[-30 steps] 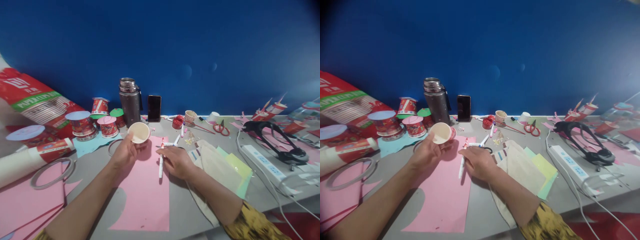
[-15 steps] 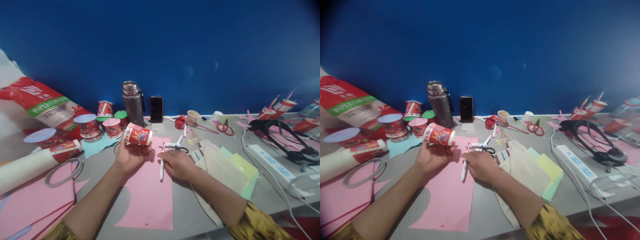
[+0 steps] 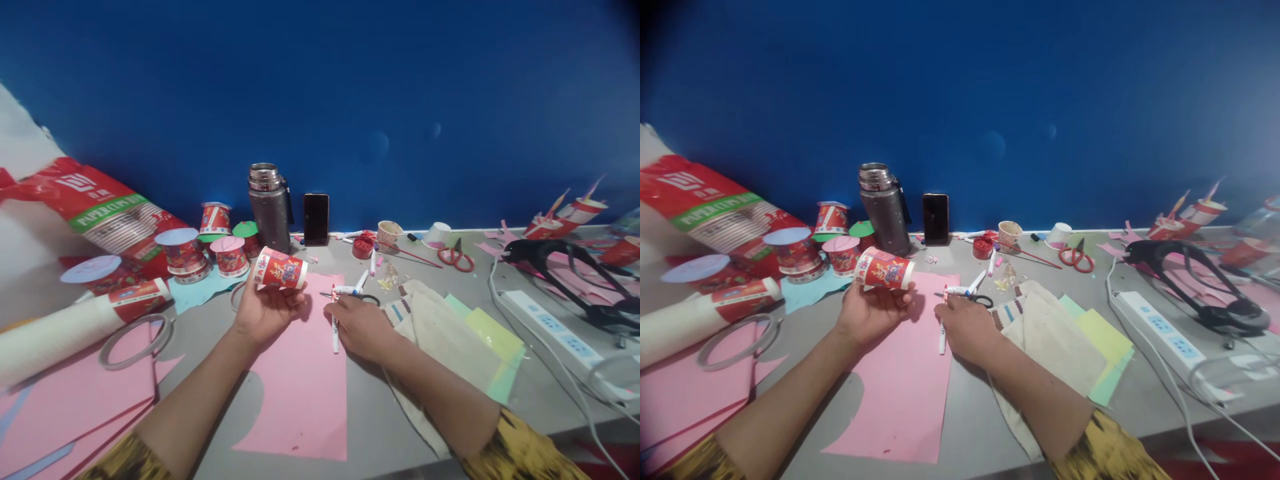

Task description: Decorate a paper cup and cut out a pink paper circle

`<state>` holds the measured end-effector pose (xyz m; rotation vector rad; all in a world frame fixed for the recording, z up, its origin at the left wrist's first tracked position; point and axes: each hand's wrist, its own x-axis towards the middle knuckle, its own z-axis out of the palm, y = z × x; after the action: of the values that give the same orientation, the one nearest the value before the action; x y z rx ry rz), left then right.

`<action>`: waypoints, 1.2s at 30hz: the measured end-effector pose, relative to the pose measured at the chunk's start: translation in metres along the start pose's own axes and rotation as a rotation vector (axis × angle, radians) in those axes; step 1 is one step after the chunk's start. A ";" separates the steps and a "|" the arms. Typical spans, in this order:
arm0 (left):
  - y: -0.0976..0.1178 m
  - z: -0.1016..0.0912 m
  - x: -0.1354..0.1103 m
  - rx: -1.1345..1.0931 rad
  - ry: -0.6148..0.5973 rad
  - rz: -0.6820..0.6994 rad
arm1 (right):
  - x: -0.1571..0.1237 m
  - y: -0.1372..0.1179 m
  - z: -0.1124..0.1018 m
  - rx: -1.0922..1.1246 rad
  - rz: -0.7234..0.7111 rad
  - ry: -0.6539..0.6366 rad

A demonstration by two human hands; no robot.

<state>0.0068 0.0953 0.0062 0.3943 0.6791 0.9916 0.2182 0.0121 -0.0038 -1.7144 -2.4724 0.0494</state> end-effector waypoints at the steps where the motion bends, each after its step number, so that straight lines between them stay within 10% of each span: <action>1: 0.000 0.000 0.000 0.002 0.002 -0.002 | 0.000 -0.001 -0.001 -0.007 0.002 -0.009; 18: 0.000 0.009 0.001 0.117 0.113 0.104 | 0.002 -0.002 -0.001 0.353 -0.100 0.192; 22: -0.001 0.010 0.001 0.148 0.107 0.112 | 0.004 0.021 -0.024 0.687 -0.010 0.293; 26: 0.000 0.012 -0.002 0.145 0.128 0.092 | -0.003 0.074 -0.068 0.446 0.143 0.498; 30: 0.000 0.014 -0.004 0.187 0.080 0.072 | -0.006 0.124 -0.085 -0.130 0.402 0.162; 36: -0.002 0.016 -0.005 0.230 -0.020 0.104 | 0.013 0.139 -0.045 -0.188 0.313 0.005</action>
<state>0.0169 0.0895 0.0180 0.6460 0.7635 1.0091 0.3491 0.0717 0.0282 -2.1611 -2.2430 -0.1612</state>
